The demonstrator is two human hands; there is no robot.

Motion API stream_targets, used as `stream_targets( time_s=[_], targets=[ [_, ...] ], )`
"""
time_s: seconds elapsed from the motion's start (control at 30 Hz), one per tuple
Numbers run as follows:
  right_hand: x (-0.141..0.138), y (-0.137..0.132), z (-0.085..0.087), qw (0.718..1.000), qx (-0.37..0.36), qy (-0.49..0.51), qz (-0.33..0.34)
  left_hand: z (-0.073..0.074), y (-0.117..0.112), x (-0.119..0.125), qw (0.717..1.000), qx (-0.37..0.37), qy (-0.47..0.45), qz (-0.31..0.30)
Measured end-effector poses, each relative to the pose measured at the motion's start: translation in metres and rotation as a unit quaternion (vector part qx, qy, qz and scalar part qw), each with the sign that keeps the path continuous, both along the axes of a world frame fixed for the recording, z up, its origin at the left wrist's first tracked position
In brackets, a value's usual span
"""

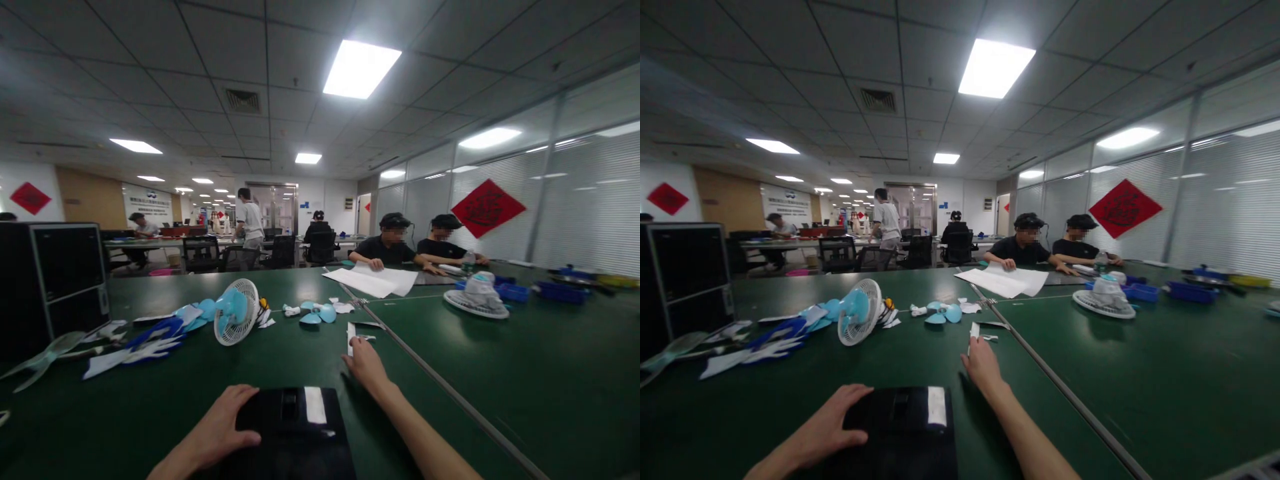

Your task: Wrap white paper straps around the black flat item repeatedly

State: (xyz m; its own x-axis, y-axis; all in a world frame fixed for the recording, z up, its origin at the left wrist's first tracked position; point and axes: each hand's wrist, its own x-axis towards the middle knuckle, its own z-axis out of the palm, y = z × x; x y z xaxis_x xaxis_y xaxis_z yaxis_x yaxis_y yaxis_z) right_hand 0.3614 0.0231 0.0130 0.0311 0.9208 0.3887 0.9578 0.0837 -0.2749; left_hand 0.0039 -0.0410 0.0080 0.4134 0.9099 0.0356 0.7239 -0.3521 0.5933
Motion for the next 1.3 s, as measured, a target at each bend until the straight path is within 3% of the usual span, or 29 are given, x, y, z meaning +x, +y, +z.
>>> stream_targets(
  time_s=[0.23,0.6,0.77,0.97,1.17,1.23,1.3],
  targets=[
    [0.017,0.015,-0.018,0.997,-0.048,-0.017,-0.049,0.003,0.002,-0.007,0.999,-0.016,0.003,0.047],
    [0.019,0.019,-0.016,0.996,-0.053,-0.023,-0.070,-0.009,0.016,-0.017,0.997,0.003,0.001,0.082],
    [0.036,0.015,0.002,0.994,-0.008,0.005,-0.106,-0.012,0.018,-0.017,0.997,0.020,-0.007,0.080],
    [0.052,-0.006,0.038,0.983,0.118,0.066,-0.127,-0.014,0.021,-0.018,0.997,0.032,0.005,0.072],
    [0.024,-0.023,0.055,0.967,0.209,0.140,-0.036,-0.020,0.026,-0.019,0.997,0.020,0.016,0.068],
    [0.011,-0.029,0.057,0.958,0.199,0.202,0.033,-0.025,0.031,-0.023,0.997,0.029,0.002,0.071],
    [-0.001,-0.036,0.059,0.928,0.147,0.319,0.127,-0.027,0.038,-0.029,0.993,0.046,-0.036,0.103]
  ],
)
